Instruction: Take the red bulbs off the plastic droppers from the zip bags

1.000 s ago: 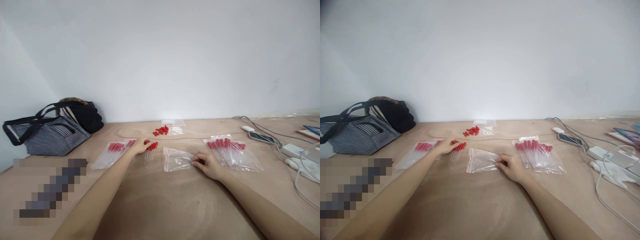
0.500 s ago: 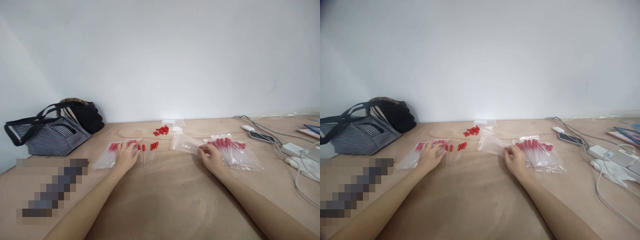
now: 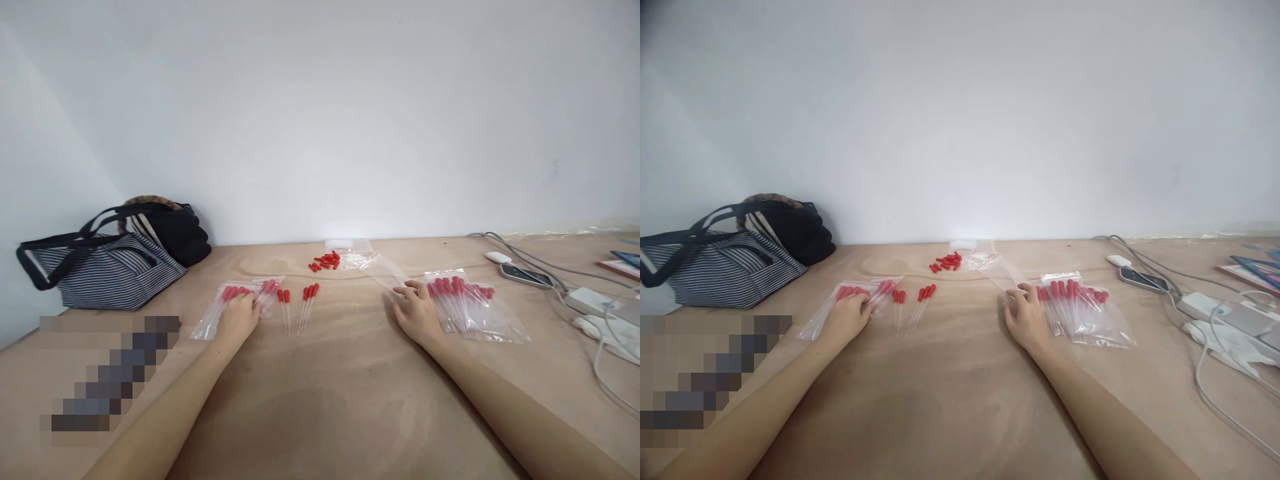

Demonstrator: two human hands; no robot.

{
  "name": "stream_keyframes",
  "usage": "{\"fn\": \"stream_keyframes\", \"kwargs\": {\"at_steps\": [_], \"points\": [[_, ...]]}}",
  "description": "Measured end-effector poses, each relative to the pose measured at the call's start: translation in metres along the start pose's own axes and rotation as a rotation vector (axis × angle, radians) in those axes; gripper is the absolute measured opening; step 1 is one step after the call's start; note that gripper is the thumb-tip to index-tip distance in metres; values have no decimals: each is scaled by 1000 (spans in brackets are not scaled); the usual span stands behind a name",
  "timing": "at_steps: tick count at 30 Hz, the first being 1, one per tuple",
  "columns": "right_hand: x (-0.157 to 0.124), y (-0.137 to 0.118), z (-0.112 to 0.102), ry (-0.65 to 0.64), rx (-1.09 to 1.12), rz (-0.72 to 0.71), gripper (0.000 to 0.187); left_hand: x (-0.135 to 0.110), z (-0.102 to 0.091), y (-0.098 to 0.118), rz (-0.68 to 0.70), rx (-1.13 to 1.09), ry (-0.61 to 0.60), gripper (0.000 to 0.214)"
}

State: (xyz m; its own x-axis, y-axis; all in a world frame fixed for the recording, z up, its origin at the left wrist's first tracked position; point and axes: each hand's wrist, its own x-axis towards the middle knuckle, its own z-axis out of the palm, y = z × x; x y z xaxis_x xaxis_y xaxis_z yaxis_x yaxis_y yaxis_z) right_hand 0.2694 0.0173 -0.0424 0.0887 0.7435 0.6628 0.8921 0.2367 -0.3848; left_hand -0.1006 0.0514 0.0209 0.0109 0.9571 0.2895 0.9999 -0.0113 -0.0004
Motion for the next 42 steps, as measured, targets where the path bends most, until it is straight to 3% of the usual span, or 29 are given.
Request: {"fn": "stream_keyframes", "kwargs": {"at_steps": [9,13,17,21,25,28,32,35,37,39,42], "points": [[-12,-16,-16,-104,190,-143,19,2,-13,-16,-52,-85,-43,30],[-12,-19,-18,-140,216,-137,18,-10,-20,-24,-98,38,-75,44],[-13,-21,-17,-173,269,-128,19,-21,-26,-24,-109,99,-117,25],[-13,-22,-17,-193,333,-104,20,-25,-32,-25,-155,147,-86,24],[-12,-26,-20,-178,329,-145,17,-30,-45,-25,-206,160,52,27],[-12,-31,-21,-230,356,-203,17,-37,-47,-10,-17,-49,177,25],[-16,-38,-23,-242,344,-237,26,-48,-31,35,517,-510,234,25],[-19,-40,-26,-225,303,-334,41,-51,-16,74,783,-619,247,29],[-18,-39,-30,-231,272,-423,42,-48,-7,95,960,-639,266,30],[-17,-38,-35,-269,255,-506,37,-42,-1,108,1067,-627,255,30],[-14,-37,-42,-380,288,-574,36,-29,8,118,1084,-590,195,31]]}}
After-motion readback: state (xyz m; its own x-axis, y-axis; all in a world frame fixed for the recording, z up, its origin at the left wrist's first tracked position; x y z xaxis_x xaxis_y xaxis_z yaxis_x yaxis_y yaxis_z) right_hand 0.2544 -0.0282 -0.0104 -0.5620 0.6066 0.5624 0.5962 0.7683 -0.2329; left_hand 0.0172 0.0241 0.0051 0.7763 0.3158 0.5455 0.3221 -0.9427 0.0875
